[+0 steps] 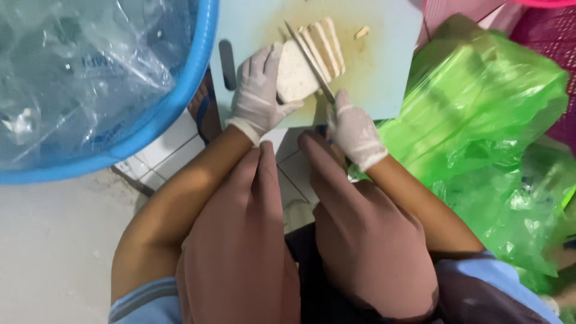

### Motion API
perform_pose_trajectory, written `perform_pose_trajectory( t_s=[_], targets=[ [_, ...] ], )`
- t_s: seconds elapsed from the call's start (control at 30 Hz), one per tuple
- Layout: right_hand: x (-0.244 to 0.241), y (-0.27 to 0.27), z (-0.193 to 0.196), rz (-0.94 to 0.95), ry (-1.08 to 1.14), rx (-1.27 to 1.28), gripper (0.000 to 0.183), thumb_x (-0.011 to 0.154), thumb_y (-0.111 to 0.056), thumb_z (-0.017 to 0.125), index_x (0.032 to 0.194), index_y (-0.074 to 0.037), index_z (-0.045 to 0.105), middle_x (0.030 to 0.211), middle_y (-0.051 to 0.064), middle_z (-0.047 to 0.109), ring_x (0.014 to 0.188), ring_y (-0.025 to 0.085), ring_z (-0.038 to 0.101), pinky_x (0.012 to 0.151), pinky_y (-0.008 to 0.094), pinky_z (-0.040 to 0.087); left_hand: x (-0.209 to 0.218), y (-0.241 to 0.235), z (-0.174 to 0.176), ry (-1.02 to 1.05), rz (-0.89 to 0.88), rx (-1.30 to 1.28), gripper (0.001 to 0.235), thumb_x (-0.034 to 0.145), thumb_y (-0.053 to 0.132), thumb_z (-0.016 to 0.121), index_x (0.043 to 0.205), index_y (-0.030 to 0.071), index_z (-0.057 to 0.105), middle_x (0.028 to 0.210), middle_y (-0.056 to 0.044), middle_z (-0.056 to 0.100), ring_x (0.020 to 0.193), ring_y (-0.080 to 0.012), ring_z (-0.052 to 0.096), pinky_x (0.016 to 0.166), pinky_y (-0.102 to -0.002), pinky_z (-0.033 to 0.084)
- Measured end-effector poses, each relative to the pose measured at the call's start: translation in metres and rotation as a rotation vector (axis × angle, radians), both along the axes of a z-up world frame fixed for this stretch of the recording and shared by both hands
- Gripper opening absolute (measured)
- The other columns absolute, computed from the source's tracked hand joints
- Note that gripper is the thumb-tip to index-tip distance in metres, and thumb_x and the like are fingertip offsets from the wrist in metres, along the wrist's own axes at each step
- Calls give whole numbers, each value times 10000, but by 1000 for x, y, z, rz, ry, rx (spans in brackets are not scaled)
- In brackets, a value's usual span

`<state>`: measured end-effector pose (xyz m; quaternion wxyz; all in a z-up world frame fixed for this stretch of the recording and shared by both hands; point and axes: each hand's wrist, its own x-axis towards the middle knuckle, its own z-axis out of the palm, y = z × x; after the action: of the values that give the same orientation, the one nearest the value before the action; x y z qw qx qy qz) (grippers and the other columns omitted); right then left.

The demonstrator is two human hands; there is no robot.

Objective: The person slices a block of tofu into thin strips and then dices them into small cubes on a cutting board. The diced tofu is transferred into a metal bowl. The person repeats the process with another block of tofu.

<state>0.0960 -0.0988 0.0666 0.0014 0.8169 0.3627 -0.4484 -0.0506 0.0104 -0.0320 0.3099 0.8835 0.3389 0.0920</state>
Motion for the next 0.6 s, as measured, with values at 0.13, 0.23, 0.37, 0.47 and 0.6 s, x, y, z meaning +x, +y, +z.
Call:
perform_pose_trajectory(
  t_s=[0.13, 0.23, 0.37, 0.47, 0.6],
  targets=[
    [14, -24, -59, 106, -127, 209, 188, 987, -205, 421, 1069, -39, 386, 630, 185, 551, 534, 434, 549, 514, 539, 429, 2, 3, 5, 3, 3, 1, 1173, 590, 626, 863, 1408, -15, 320, 1342, -213, 426, 1202, -365, 443, 1067, -457, 325],
    [24, -15, -36, 47, 2, 182, 203, 981, -240, 419, 1063, -55, 400, 637, 225, 560, 592, 452, 557, 572, 541, 399, -4, 6, 39, -103, 76, -187, 1093, 640, 501, 834, 1424, 23, 241, 1378, -260, 390, 1282, -407, 393, 1116, -534, 302],
    [8, -16, -2, -44, 45, 112, 137, 978, -219, 407, 972, -96, 345, 550, 36, 644, 483, 283, 623, 608, 433, 512, -10, -2, 39, -132, 267, -359, 892, 708, 388, 697, 1405, 23, 276, 1343, -263, 337, 1159, -406, 454, 917, -527, 500],
    [8, -25, -17, 57, -46, 209, 170, 981, -217, 427, 1016, -66, 355, 546, 87, 625, 501, 372, 603, 509, 489, 465, -4, -7, 16, -339, 388, -475, 761, 793, 241, 748, 1395, 33, 332, 1305, -172, 357, 1137, -270, 594, 921, -296, 563],
    [-7, 3, 8, 36, -35, 32, 156, 1029, -212, 378, 1054, -58, 369, 591, 93, 552, 488, 311, 541, 469, 437, 451, -4, -8, 1, -261, 381, -488, 768, 752, 242, 772, 1381, 47, 376, 1233, -184, 412, 923, -263, 646, 792, -286, 592]
  ],
)
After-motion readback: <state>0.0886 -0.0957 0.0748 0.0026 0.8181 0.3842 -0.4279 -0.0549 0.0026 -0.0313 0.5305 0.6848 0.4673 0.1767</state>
